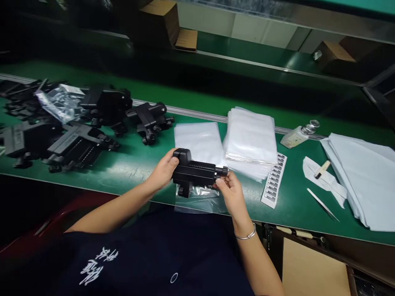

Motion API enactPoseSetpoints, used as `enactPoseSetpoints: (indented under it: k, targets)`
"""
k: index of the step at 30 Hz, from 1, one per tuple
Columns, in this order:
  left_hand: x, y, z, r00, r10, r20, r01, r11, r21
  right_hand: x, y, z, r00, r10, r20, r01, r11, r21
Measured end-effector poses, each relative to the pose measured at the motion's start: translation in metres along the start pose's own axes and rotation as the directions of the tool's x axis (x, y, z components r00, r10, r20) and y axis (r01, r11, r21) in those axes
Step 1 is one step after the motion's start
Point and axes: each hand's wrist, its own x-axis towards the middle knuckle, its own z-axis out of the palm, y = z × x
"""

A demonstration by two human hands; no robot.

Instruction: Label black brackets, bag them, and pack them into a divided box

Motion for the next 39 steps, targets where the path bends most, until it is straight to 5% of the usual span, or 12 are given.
enactPoseSetpoints:
  k: [4, 9, 13, 18, 23, 28, 30, 33, 36, 39]
  targets:
    - [0.003, 0.003, 0.008, 1.0, -0.029, 0.001, 0.029, 0.996, -0.079, 0.002, 0.003, -0.012, 0.996, -0.083, 0.012, 0.084, 0.992, -0.097]
    - [0.007, 0.007, 0.018, 0.996, -0.018, 0.082, 0.027, 0.994, -0.108, 0.005, 0.006, -0.018, 0.966, -0.22, -0.138, 0.161, 0.924, -0.346]
    - [0.009, 0.007, 0.023, 0.998, -0.028, 0.057, 0.034, 0.995, -0.098, 0.008, 0.01, -0.018, 0.967, -0.239, -0.089, 0.215, 0.952, -0.218]
    - [0.009, 0.006, 0.025, 0.994, 0.077, 0.073, -0.077, 0.997, -0.013, 0.01, 0.015, -0.019, 0.954, -0.211, -0.213, 0.148, 0.949, -0.279]
    - [0.009, 0.005, 0.022, 0.999, 0.021, 0.035, -0.019, 0.998, -0.056, 0.01, 0.015, -0.016, 0.966, -0.242, -0.093, 0.22, 0.955, -0.199]
    - [0.005, 0.008, 0.02, 0.992, 0.121, 0.026, -0.122, 0.993, 0.01, 0.014, 0.019, -0.016, 0.951, -0.225, -0.213, 0.154, 0.94, -0.306]
    - [0.009, 0.009, 0.018, 0.996, 0.088, -0.024, -0.09, 0.992, -0.088, 0.011, 0.017, -0.013, 0.961, -0.243, -0.135, 0.19, 0.929, -0.317]
    - [0.021, 0.01, 0.014, 0.979, -0.141, -0.15, 0.074, 0.92, -0.384, 0.0, 0.011, 0.001, 0.933, -0.315, 0.173, 0.357, 0.866, -0.351]
    - [0.032, 0.01, 0.008, 0.899, -0.379, -0.217, 0.171, 0.764, -0.623, -0.011, 0.005, 0.019, 0.793, -0.413, 0.447, 0.6, 0.658, -0.456]
    - [0.036, 0.011, 0.004, 0.872, -0.442, -0.211, 0.173, 0.681, -0.712, -0.016, 0.001, 0.029, 0.685, -0.504, 0.526, 0.729, 0.471, -0.497]
